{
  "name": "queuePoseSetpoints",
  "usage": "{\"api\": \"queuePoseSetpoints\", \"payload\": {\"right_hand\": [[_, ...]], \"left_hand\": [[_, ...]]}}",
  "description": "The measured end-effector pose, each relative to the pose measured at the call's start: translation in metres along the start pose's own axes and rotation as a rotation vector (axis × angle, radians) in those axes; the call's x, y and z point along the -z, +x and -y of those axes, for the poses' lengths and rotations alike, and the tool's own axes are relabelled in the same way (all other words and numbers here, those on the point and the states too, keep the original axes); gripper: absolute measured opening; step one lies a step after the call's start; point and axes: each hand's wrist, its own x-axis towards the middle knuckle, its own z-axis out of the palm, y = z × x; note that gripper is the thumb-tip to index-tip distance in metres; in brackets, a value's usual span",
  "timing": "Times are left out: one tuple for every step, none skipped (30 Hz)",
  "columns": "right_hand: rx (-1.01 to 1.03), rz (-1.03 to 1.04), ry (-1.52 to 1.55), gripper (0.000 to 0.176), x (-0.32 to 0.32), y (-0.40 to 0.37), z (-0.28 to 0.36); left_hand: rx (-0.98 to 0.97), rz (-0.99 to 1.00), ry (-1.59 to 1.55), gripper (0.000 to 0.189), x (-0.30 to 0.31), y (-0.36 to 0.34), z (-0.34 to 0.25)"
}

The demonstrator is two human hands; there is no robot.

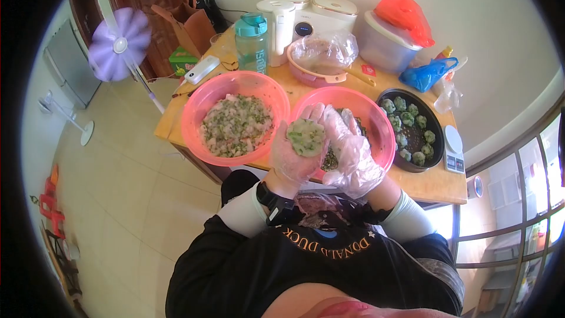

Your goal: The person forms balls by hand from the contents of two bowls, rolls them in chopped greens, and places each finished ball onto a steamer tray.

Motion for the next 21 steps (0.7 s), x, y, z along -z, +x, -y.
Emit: {"api": "queuePoseSetpoints", "payload": {"right_hand": [[-0.036, 0.071, -0.043, 0.124, 0.004, 0.002, 0.009], [-0.134, 0.107, 0.035, 0.122, 0.007, 0.012, 0.024], [-0.139, 0.107, 0.035, 0.122, 0.004, 0.009, 0.023], [-0.129, 0.135, 0.008, 0.122, -0.002, 0.005, 0.019], [-0.116, 0.164, -0.019, 0.123, -0.004, 0.003, 0.018], [-0.107, 0.162, -0.048, 0.121, -0.003, 0.004, 0.022], [-0.105, 0.162, -0.048, 0.121, -0.002, 0.005, 0.022], [-0.132, 0.21, -0.092, 0.12, -0.001, 0.005, 0.023], [-0.159, 0.259, -0.136, 0.119, -0.001, 0.006, 0.023], [-0.159, 0.259, -0.137, 0.119, -0.001, 0.005, 0.021], [-0.134, 0.223, -0.125, 0.119, -0.001, 0.003, 0.018], [-0.108, 0.189, -0.113, 0.119, -0.001, 0.002, 0.016], [-0.108, 0.191, -0.11, 0.119, -0.001, 0.001, 0.016], [-0.091, 0.191, -0.127, 0.12, -0.002, 0.0, 0.016], [-0.075, 0.19, -0.145, 0.121, -0.003, -0.001, 0.016], [-0.075, 0.19, -0.145, 0.121, -0.001, 0.001, 0.019], [-0.117, 0.141, -0.056, 0.12, 0.003, 0.004, 0.023], [-0.159, 0.092, 0.033, 0.119, 0.005, 0.006, 0.026], [-0.159, 0.092, 0.034, 0.119, 0.005, 0.006, 0.025], [-0.137, 0.152, -0.035, 0.117, 0.005, 0.005, 0.025], [-0.113, 0.212, -0.105, 0.115, 0.004, 0.005, 0.024]], "left_hand": [[-0.005, -0.012, 0.014, 0.063, -0.001, 0.0, 0.0], [-0.001, -0.016, 0.012, 0.063, -0.005, 0.001, 0.002], [-0.023, -0.036, 0.058, 0.064, -0.01, 0.002, 0.005], [-0.048, -0.053, 0.106, 0.065, -0.012, 0.002, 0.007], [-0.048, -0.053, 0.106, 0.065, -0.011, 0.002, 0.006], [-0.044, -0.054, 0.104, 0.066, -0.008, 0.003, 0.005], [-0.039, -0.055, 0.103, 0.068, -0.007, 0.003, 0.004], [-0.04, -0.054, 0.103, 0.068, -0.007, 0.003, 0.003], [-0.033, -0.046, 0.092, 0.068, -0.007, 0.003, 0.003], [-0.027, -0.038, 0.082, 0.069, -0.007, 0.002, 0.003], [-0.027, -0.038, 0.081, 0.069, -0.008, 0.002, 0.003], [-0.038, -0.039, 0.11, 0.069, -0.011, 0.002, 0.005], [-0.05, -0.041, 0.14, 0.069, -0.013, 0.003, 0.007], [-0.05, -0.042, 0.14, 0.069, -0.01, 0.003, 0.007], [-0.049, -0.048, 0.135, 0.07, -0.006, 0.005, 0.006], [-0.047, -0.054, 0.13, 0.07, -0.004, 0.006, 0.005], [-0.047, -0.054, 0.13, 0.07, -0.005, 0.006, 0.005], [-0.042, -0.05, 0.108, 0.071, -0.006, 0.005, 0.005], [-0.038, -0.048, 0.085, 0.071, -0.007, 0.004, 0.006], [-0.039, -0.049, 0.085, 0.071, -0.007, 0.004, 0.006], [-0.042, -0.05, 0.109, 0.071, -0.008, 0.005, 0.007]]}}
